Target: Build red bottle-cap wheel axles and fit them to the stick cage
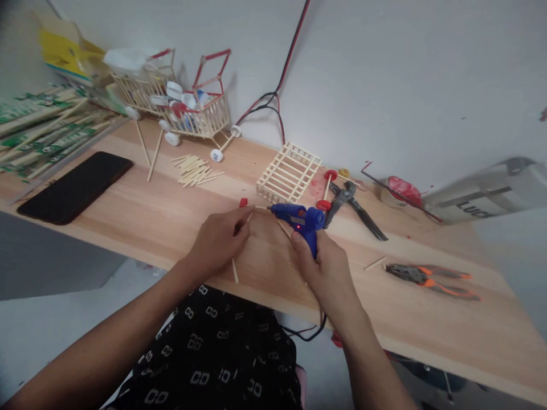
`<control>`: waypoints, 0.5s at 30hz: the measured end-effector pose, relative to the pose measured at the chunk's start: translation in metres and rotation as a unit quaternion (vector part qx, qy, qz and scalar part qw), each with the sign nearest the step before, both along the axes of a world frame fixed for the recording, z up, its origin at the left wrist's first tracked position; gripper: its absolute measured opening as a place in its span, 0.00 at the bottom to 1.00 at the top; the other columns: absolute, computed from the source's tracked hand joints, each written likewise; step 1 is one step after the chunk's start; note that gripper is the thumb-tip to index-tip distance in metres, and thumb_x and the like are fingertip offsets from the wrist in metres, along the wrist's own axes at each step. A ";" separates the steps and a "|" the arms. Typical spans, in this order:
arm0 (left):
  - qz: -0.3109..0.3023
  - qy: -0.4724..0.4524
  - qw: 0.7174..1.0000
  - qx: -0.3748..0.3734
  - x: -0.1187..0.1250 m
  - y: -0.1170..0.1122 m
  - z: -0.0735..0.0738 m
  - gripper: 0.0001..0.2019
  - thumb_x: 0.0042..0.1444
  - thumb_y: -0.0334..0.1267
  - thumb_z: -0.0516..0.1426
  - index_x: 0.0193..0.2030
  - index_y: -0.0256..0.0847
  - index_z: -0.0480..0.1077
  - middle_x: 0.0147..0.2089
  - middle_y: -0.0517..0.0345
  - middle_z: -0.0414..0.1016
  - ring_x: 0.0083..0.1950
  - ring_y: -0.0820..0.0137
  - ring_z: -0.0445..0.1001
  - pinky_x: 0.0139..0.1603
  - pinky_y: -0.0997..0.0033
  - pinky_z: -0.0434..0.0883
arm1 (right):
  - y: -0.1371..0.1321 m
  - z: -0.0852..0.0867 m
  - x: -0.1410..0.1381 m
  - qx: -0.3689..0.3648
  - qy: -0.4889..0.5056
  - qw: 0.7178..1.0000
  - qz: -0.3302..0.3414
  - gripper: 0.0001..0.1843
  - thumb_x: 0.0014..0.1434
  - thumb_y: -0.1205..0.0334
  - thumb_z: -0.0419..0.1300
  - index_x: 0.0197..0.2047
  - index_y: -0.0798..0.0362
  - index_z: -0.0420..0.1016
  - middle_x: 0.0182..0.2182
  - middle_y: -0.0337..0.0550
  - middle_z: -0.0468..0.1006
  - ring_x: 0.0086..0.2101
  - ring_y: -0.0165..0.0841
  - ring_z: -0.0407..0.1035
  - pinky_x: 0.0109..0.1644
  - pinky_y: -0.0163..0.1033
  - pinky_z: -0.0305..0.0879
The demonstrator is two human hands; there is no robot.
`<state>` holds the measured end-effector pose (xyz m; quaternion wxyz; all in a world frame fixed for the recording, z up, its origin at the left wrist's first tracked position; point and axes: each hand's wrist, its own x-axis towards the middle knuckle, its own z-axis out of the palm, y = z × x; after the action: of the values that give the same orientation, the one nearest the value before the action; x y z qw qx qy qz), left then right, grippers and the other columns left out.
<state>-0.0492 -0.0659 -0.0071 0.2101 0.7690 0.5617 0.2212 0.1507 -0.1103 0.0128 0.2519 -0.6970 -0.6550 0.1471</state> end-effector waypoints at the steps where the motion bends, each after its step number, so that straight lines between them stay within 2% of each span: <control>1: 0.000 0.001 1.000 -0.001 0.000 0.000 0.000 0.22 0.59 0.34 0.49 0.60 0.40 0.66 0.42 0.52 0.80 0.40 0.64 0.75 0.44 0.64 0.70 | 0.000 0.000 0.000 0.003 0.000 1.000 0.004 0.23 0.61 0.41 0.49 0.30 0.52 0.69 0.20 0.40 0.73 0.22 0.33 0.67 0.26 0.36 0.59; 6: 0.005 0.006 1.000 0.001 0.001 0.000 0.000 0.22 0.59 0.34 0.49 0.60 0.40 0.66 0.42 0.52 0.80 0.41 0.64 0.75 0.45 0.64 0.70 | 0.001 0.000 -0.001 0.011 -0.009 1.000 0.024 0.21 0.62 0.43 0.49 0.35 0.52 0.71 0.21 0.40 0.74 0.23 0.34 0.68 0.26 0.36 0.60; 15: 0.003 0.001 1.000 0.002 0.000 0.000 -0.001 0.22 0.59 0.34 0.49 0.60 0.40 0.67 0.41 0.52 0.80 0.40 0.64 0.75 0.44 0.64 0.70 | 0.001 -0.002 -0.001 0.016 -0.015 1.000 0.019 0.25 0.61 0.41 0.48 0.38 0.54 0.73 0.24 0.43 0.76 0.23 0.35 0.68 0.27 0.37 0.59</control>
<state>-0.0487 -0.0661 -0.0078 0.2076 0.7681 0.5637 0.2219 0.1500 -0.1090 0.0111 0.2502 -0.6825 -0.6741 0.1311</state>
